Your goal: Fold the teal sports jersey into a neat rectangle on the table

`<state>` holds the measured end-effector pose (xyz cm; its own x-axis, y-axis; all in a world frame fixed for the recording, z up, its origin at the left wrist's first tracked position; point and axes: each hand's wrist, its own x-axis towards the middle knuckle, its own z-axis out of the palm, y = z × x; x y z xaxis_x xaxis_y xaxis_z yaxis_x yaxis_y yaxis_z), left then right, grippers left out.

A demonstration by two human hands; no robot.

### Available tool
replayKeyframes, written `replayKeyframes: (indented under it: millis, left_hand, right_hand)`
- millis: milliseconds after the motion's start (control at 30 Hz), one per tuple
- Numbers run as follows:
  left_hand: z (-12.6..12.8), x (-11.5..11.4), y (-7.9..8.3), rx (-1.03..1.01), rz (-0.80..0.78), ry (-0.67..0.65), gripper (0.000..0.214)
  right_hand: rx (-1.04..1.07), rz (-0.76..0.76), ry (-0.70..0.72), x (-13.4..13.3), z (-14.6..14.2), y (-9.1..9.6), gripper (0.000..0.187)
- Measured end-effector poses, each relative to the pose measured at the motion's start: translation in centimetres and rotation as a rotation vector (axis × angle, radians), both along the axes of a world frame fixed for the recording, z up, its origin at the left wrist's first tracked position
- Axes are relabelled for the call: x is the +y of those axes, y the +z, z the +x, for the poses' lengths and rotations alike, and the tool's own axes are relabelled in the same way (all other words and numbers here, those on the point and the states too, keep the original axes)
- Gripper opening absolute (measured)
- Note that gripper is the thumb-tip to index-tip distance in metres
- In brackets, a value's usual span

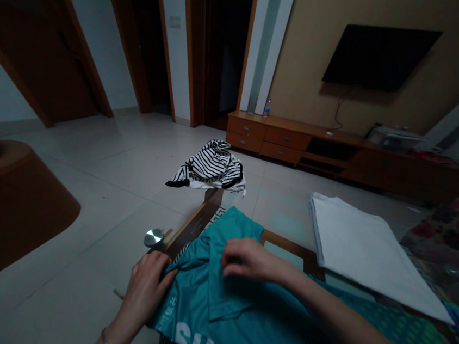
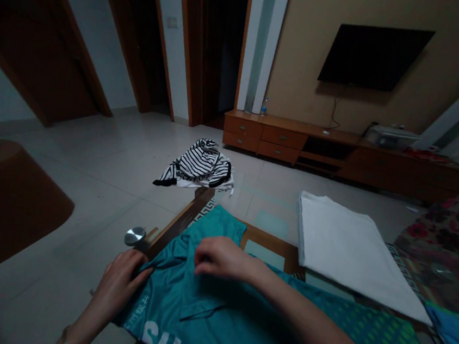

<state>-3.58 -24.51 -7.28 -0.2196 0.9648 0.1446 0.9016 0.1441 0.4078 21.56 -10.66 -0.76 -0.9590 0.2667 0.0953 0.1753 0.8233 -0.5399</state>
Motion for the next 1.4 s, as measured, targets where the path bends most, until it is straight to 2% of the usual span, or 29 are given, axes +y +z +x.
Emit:
replayKeyframes:
  millis: [33, 100, 167, 233, 333, 433, 500, 567, 667, 767, 867, 933, 1000, 1100, 1167, 1400]
  left_hand:
    - [0.0, 0.1, 0.0, -0.006, 0.0, -0.001, 0.022]
    - [0.0, 0.3, 0.0, -0.015, 0.008, 0.0, 0.028]
    - [-0.1, 0.4, 0.0, -0.022, 0.022, 0.005, 0.031]
    - [-0.3, 0.4, -0.2, -0.04, 0.038, 0.008, 0.033]
    - [-0.7, 0.1, -0.5, -0.077, 0.038, 0.014, 0.034]
    - [-0.9, 0.0, -0.6, -0.083, 0.017, 0.03, 0.033]
    - [-0.9, 0.0, -0.6, -0.07, 0.004, 0.042, 0.032]
    - [-0.8, 0.2, -0.4, -0.054, -0.014, 0.046, 0.031]
    - [-0.7, 0.5, -0.1, -0.038, -0.037, 0.048, 0.028]
    - [-0.7, 0.7, 0.0, -0.031, -0.043, 0.054, 0.028]
    - [-0.6, 0.7, 0.1, -0.041, -0.028, 0.057, 0.033]
    - [-0.5, 0.7, 0.2, -0.065, -0.022, 0.051, 0.035]
    - [-0.5, 0.7, 0.1, -0.097, -0.012, 0.043, 0.035]
    - [-0.4, 0.5, -0.2, -0.132, 0.034, 0.03, 0.032]
    - [-0.4, 0.2, -0.4, -0.141, 0.064, 0.021, 0.029]
    - [0.4, -0.9, -0.6, -0.067, 0.139, 0.046, 0.027]
  right_hand:
    - [-0.043, 0.032, 0.054, -1.6, 1.1, -0.1, 0.032]
    - [-0.128, 0.138, 0.046, -4.4, 2.6, -1.2, 0.038]
    - [-0.175, 0.215, -0.038, -5.9, 3.1, -2.5, 0.026]
    - [-0.153, 0.156, -0.087, -5.4, 3.0, -3.3, 0.012]
    - [-0.001, -0.134, -0.202, -1.2, 2.4, -3.0, 0.009]
    - [0.178, -0.418, -0.458, 5.5, 1.5, -2.3, 0.014]
    - [0.165, -0.54, -0.623, 9.7, 0.7, -2.5, 0.019]
    - [0.089, -0.59, -0.72, 12.9, -0.1, -3.2, 0.027]
    - [0.031, -0.567, -0.778, 15.4, -1.0, -4.7, 0.039]
    - [0.026, -0.492, -0.809, 16.4, -2.1, -5.9, 0.042]
    - [0.033, -0.402, -0.819, 17.2, -3.5, -6.5, 0.038]
    - [0.04, -0.359, -0.818, 17.6, -4.3, -6.9, 0.027]
    - [0.054, -0.336, -0.799, 17.9, -4.7, -7.3, 0.019]
    - [0.074, -0.327, -0.73, 18.0, -4.6, -7.7, 0.033]
    - [0.079, -0.323, -0.687, 17.9, -4.2, -8.0, 0.035]
    - [0.063, -0.221, -0.687, 17.8, -4.2, -8.8, 0.018]
